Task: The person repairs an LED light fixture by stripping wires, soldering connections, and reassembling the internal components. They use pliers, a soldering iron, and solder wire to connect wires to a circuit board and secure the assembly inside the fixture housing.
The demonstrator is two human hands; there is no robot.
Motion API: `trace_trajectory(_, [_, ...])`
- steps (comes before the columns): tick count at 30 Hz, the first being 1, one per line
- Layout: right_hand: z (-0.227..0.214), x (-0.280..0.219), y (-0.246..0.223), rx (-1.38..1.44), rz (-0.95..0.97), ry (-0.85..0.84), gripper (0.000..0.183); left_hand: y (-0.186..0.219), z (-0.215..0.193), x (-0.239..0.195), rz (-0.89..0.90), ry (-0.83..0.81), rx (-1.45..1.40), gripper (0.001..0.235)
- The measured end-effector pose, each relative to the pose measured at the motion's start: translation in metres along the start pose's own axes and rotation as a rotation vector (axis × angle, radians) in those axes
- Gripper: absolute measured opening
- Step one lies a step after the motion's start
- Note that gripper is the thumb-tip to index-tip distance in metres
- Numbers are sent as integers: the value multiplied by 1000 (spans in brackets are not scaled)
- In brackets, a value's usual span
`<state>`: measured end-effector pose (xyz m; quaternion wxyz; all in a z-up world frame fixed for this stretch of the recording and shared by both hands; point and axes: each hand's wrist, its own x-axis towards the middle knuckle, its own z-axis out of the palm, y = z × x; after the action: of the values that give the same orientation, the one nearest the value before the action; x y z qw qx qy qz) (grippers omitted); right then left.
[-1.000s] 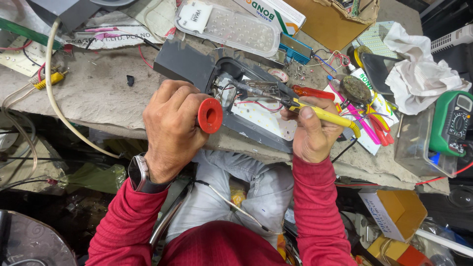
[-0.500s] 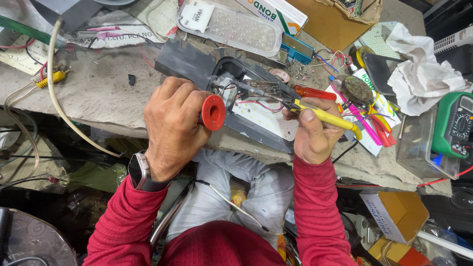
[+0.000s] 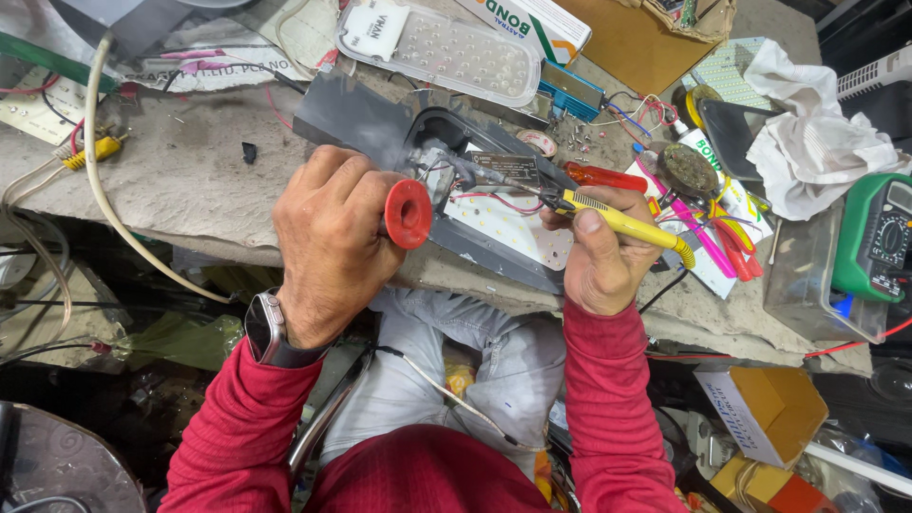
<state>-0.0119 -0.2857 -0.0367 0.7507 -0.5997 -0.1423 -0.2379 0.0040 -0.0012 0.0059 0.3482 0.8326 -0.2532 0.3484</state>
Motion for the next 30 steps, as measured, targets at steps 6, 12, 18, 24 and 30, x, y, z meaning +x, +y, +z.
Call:
trace_trajectory(6, [1, 0, 0, 6, 10, 13, 27, 0, 0, 1, 13, -3, 15, 25])
trace_trajectory(12, [1, -1, -1, 9, 12, 15, 26, 0, -1, 2, 23, -55, 49, 28])
trace_trajectory(18, [1, -1, -2, -2, -3, 10, 24, 3, -1, 4, 32, -63, 83, 30])
trace_trajectory(24, [2, -2, -1, 7, 1, 23, 23, 4, -3, 6, 44, -74, 89, 29])
trace_trajectory(30, [2, -1, 0, 19, -1, 28, 24, 4, -2, 6, 34, -76, 82, 28])
